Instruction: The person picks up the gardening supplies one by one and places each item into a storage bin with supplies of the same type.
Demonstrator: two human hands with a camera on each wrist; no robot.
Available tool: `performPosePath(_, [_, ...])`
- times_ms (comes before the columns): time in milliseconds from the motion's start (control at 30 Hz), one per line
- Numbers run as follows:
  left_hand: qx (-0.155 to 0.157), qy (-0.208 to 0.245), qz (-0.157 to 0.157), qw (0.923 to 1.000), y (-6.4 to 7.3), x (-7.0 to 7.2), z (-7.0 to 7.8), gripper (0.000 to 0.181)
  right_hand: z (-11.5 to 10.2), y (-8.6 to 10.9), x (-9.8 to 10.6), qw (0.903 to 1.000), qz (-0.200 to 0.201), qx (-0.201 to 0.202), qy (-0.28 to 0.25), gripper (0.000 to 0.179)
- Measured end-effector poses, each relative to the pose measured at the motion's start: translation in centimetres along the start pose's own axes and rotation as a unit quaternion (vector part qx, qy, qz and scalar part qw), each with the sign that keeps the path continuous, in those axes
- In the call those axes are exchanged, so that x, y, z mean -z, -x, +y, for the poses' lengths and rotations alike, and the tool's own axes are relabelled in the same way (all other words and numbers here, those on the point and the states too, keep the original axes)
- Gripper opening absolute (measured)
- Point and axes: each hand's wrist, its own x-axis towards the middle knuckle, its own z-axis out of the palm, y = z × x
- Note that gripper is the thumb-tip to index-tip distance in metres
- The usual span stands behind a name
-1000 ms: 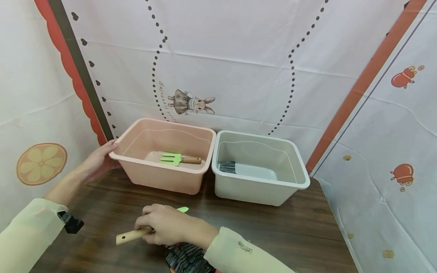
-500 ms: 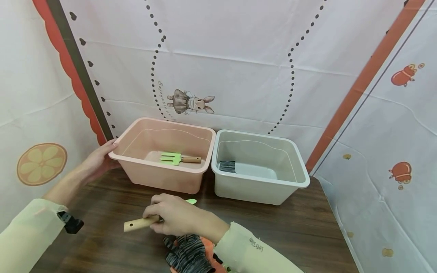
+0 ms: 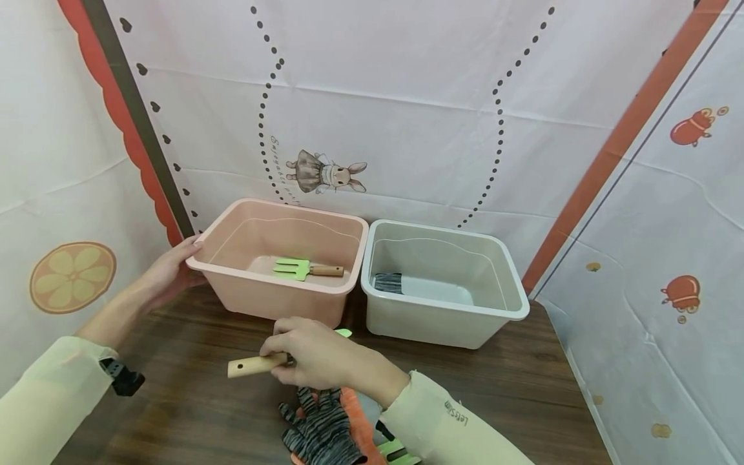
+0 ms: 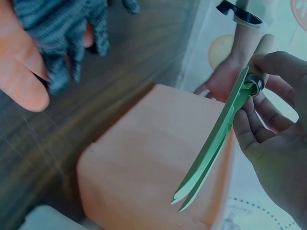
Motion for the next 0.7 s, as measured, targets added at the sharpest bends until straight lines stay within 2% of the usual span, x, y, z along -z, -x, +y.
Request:
performPosePath(300, [0.025, 0.021, -0.005, 0.9994, 0.0, 0.1, 0.2, 0.068, -0.4, -0.5, 2.9, 0.9996, 0.017, 0.011, 0.021, 0.022])
performPosePath(700, [0.108, 0.008, -0.019, 0.9939, 0.5, 0.7, 1.8, 0.076, -0.2, -0.2, 4.8, 0.9979, 0.049, 0.027, 0.033, 0.017])
